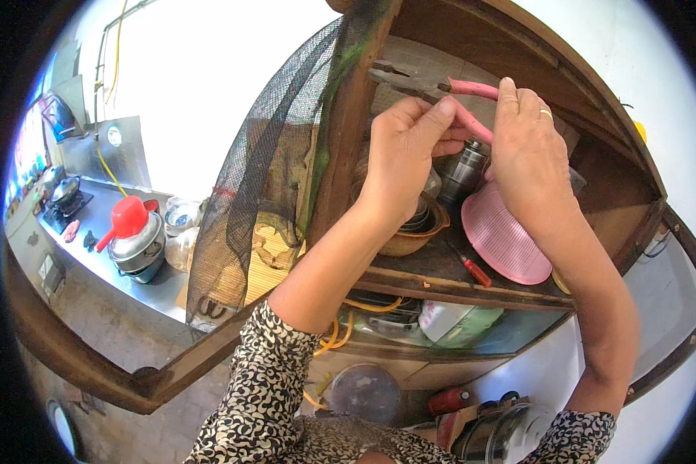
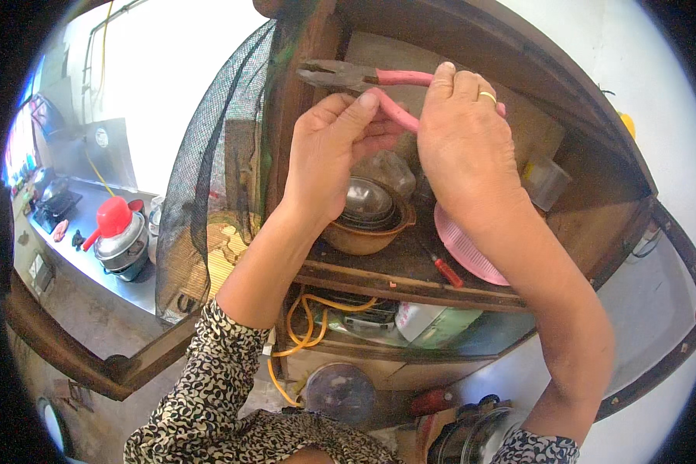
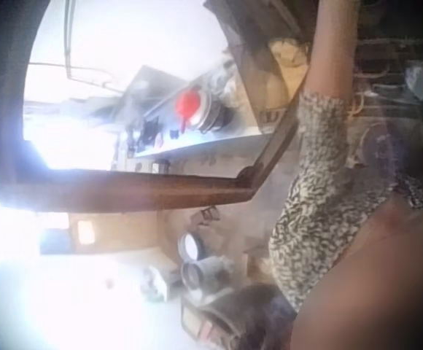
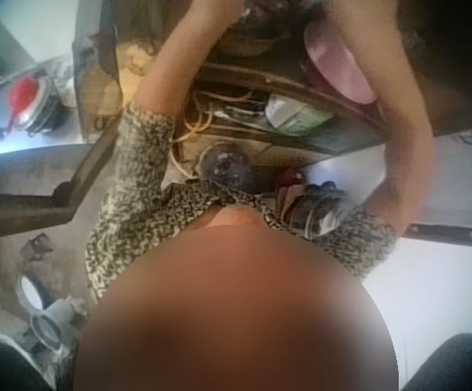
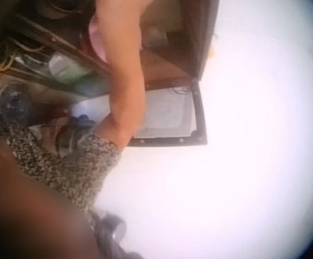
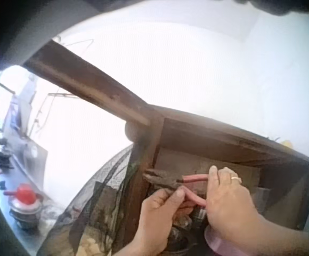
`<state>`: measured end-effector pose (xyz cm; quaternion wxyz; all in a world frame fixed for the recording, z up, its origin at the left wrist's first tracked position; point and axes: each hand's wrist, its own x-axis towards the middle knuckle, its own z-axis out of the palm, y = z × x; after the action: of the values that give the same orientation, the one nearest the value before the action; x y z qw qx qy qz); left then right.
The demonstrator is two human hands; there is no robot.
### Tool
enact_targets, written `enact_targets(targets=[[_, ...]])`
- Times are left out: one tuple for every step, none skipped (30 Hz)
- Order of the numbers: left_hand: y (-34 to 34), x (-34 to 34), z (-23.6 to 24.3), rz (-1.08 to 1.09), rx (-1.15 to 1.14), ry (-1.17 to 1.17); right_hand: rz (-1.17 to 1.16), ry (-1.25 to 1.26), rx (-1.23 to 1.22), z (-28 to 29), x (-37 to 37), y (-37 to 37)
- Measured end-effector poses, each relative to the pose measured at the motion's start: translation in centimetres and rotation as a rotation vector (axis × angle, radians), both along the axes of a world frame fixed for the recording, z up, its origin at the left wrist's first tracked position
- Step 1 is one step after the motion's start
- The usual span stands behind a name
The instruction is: The person uses a screwdriver and pliers to remove nails from a wooden cabinet frame. They repeatedly pry and pull nails from the wood, switching between tools as needed.
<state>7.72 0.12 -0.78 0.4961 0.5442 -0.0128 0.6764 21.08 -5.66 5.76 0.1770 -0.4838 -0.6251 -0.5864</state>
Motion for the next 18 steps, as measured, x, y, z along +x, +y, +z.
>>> enact_targets(targets=[[0.0,0.1,0.4,-0.03,0.002,-0.019,-0.008,-0.036,0.048,-0.2,-0.1,0.0],[0.1,0.2,0.6,-0.059,0.004,-0.038,-0.015,-0.072,0.096,-0.2,-0.1,0.1],[0.3,0.2,0.7,-0.109,0.018,-0.037,0.003,-0.088,0.119,-0.1,-0.1,0.1],[0.5,0.2,0.7,-0.158,0.032,-0.036,0.02,-0.104,0.142,0.1,0.0,0.3],[0.7,0.2,0.7,-0.208,0.047,-0.036,0.038,-0.121,0.165,0.3,0.1,0.3],[1.0,0.2,0.7,-0.223,0.057,-0.02,0.029,-0.126,0.173,0.2,0.1,0.3],[1.2,0.3,0.7,-0.238,0.066,-0.004,0.02,-0.13,0.181,0.2,0.0,0.4],[1.4,0.3,0.8,-0.253,0.076,0.012,0.011,-0.135,0.189,0.1,0.0,0.4],[1.4,0.3,0.9,-0.257,0.073,0.002,0.0,-0.154,0.206,0.2,0.0,0.4],[1.3,0.4,1.1,-0.261,0.069,-0.008,-0.01,-0.172,0.223,0.3,0.0,0.3],[1.3,0.4,1.2,-0.264,0.065,-0.018,-0.02,-0.191,0.24,0.3,-0.1,0.3],[1.4,0.4,1.3,-0.263,0.083,-0.022,-0.02,-0.186,0.252,0.4,-0.2,0.4],[1.6,0.3,1.5,-0.26,0.101,-0.027,-0.02,-0.18,0.263,0.5,-0.4,0.4],[1.7,0.2,1.5,-0.257,0.119,-0.031,-0.019,-0.174,0.275,0.6,-0.6,0.5],[1.8,0.1,1.6,-0.277,0.122,-0.053,-0.028,-0.182,0.285,0.7,-0.9,0.4],[2.0,0.1,1.6,-0.297,0.124,-0.075,-0.038,-0.189,0.296,0.8,-1.1,0.3],[2.1,0.0,1.7,-0.317,0.126,-0.097,-0.047,-0.196,0.306,0.8,-1.3,0.3],[2.2,-0.2,1.6,-0.316,0.138,-0.089,-0.06,-0.207,0.321,0.7,-1.4,0.3]])
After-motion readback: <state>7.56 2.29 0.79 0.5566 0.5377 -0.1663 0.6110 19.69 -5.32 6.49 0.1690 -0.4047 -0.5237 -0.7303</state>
